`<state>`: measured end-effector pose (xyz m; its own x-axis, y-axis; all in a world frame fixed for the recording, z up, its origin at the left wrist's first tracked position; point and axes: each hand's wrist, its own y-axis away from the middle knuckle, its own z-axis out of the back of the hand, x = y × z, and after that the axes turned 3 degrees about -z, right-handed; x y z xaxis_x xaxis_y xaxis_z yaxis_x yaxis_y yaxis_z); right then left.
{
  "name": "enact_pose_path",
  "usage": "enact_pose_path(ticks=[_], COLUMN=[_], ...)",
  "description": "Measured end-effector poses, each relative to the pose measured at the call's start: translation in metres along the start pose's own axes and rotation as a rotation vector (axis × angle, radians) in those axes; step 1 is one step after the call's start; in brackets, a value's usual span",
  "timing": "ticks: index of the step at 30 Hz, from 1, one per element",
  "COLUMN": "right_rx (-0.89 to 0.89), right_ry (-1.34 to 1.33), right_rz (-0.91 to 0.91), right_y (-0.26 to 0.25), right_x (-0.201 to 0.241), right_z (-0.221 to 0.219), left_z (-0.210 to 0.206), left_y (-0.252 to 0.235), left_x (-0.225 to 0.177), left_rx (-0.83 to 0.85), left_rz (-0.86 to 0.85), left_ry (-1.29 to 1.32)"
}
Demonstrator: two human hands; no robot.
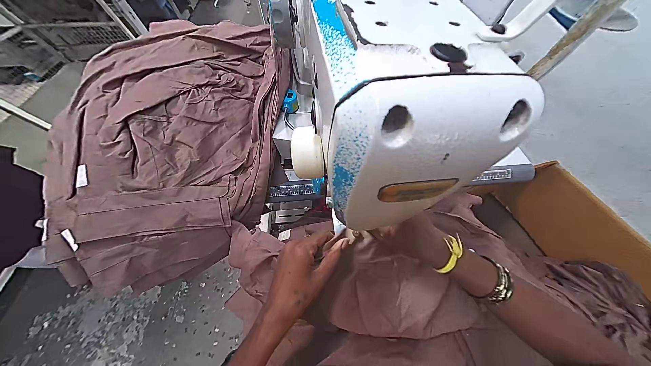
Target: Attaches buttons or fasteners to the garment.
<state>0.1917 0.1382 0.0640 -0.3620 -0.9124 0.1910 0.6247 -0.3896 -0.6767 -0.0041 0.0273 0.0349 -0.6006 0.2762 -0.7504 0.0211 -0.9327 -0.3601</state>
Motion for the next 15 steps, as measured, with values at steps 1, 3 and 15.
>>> enact_pose_path(ticks=[1,3,15], right_rx=[0.017,0.132,0.289], right_ry=[-0.033,-0.289,-0.392], right_rz=[-0.019,-0.124,-0.806], right_y=[-0.002,0.010,-0.005], right_x=[-0.001,0.005,0.003], right_z=[0.001,0.003,0.002], left_z=[0.004,0.018,0.068], left_y=[-0.001,0.006,0.017], left_x=[0.000,-0.001,0.073], left_rx=[-0.008,-0.013,-0.115], left_rz=[-0.014,-0.020,0.383], left_ry=[0.030,0.158,-0.028])
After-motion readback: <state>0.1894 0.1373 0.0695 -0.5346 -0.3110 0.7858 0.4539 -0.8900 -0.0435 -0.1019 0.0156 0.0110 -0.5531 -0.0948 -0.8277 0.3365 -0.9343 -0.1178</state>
